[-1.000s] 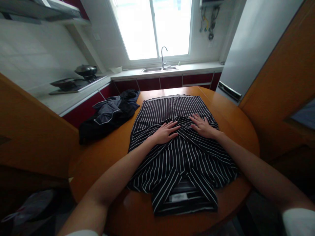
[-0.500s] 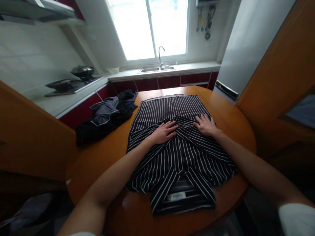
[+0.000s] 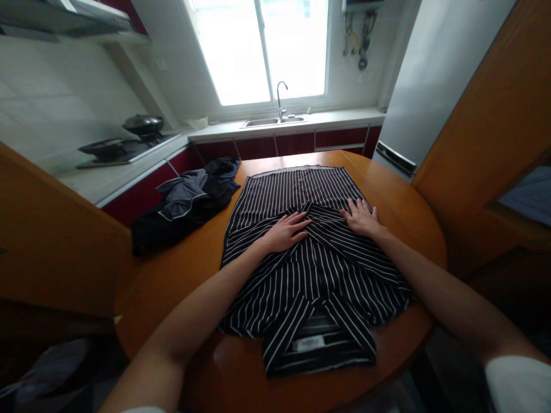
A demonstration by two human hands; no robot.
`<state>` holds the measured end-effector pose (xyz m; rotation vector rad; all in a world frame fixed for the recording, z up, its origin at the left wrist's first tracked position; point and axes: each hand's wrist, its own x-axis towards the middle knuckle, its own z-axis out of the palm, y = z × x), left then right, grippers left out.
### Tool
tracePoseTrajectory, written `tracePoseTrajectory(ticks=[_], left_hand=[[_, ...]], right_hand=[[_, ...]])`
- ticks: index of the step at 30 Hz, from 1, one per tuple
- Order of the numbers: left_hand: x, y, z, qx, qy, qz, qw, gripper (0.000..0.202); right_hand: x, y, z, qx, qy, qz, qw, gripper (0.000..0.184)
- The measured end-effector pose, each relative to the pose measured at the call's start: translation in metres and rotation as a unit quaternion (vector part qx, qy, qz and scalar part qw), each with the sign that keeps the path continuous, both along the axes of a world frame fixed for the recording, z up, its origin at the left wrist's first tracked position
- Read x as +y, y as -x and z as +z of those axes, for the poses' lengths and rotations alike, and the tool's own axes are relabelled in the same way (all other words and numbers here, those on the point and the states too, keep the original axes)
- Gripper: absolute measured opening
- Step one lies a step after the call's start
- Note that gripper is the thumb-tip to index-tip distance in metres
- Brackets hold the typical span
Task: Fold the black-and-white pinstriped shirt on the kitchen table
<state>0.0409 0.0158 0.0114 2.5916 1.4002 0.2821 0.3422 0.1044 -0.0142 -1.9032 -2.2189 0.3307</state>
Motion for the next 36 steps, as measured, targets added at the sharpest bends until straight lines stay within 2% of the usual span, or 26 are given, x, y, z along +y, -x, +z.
tracePoseTrajectory(ticks=[5, 12, 14, 17, 20, 22, 25, 36], left_hand=[[0.0, 0.0, -0.001, -0.001, -0.004, 0.001, 1.0, 0.055], [0.0, 0.0, 0.0, 0.005, -0.005, 0.001, 1.0, 0.055], [-0.001, -0.001, 0.001, 0.004, -0.007, 0.002, 1.0, 0.054], [-0.001, -0.001, 0.001, 0.003, -0.007, 0.001, 1.0, 0.054], [-0.001, -0.001, 0.001, -0.002, -0.009, 0.0, 1.0, 0.054], [-0.001, -0.001, 0.001, -0.004, -0.011, 0.0, 1.0, 0.054], [-0.002, -0.001, 0.001, 0.001, -0.006, 0.001, 1.0, 0.055], [-0.001, -0.001, 0.001, 0.004, -0.002, 0.004, 1.0, 0.056]], right_hand=[[0.0, 0.0, 0.001, 0.014, -0.009, -0.003, 1.0, 0.091], [-0.013, 0.003, 0.011, -0.014, -0.02, 0.004, 1.0, 0.08], [-0.016, 0.006, 0.013, -0.024, -0.052, 0.031, 0.998, 0.077], [-0.018, 0.013, 0.015, -0.029, -0.071, 0.106, 0.991, 0.073], [-0.02, 0.018, 0.014, -0.033, -0.028, 0.181, 0.982, 0.074], [-0.021, 0.019, 0.013, -0.043, 0.01, 0.2, 0.979, 0.077], [-0.022, 0.018, 0.013, -0.056, 0.043, 0.182, 0.981, 0.082], [-0.019, 0.015, 0.012, -0.06, 0.048, 0.171, 0.982, 0.082]])
